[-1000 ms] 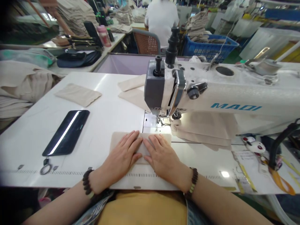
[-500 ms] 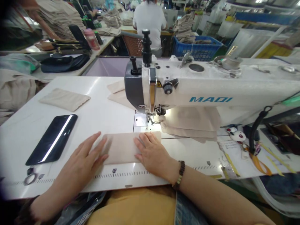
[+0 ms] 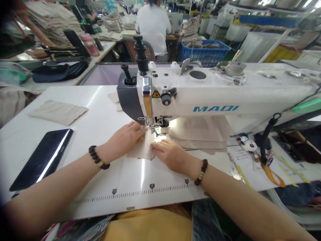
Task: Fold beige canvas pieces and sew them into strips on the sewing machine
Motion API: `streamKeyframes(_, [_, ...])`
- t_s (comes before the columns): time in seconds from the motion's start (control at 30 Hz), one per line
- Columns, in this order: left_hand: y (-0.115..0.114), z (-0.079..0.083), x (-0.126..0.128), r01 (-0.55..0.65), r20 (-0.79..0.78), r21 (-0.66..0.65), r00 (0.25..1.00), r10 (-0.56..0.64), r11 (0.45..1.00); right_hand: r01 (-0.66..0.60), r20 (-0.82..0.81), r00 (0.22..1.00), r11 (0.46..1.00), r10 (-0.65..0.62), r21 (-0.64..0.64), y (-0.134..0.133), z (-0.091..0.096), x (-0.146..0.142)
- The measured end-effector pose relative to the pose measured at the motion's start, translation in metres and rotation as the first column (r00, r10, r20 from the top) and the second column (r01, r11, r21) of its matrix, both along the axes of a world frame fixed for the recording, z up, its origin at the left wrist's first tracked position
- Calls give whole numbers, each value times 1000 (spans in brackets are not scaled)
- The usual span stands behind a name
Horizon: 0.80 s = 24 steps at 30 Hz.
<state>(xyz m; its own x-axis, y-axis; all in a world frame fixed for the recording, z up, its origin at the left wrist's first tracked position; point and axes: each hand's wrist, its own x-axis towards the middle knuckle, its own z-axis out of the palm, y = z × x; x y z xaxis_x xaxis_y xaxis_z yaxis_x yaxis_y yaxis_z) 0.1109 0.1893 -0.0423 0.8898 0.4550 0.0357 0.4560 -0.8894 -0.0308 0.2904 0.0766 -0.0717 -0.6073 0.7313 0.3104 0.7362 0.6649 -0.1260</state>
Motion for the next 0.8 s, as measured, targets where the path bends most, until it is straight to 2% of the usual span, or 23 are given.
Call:
streamKeyframes(0.07, [-5,-3,7,22,14,-32,1000,-22,999,-4,-7,1000,1000,4,16,4,-2,1])
streamKeyframes(0.2, [-13,-14,11,-18,102,-21,995,20,1000,96,-7,995,995,-96,32,6,-2,2])
streamKeyframes(0.37, [-10,-21,12,-68,117,-7,991,68,998,184,14,983,983,-184,-1,7,-4,4])
streamKeyframes(0.8, [-6,-23,15,-68,148,14,987,65,998,195,9,981,981,-195,16,9,-5,4])
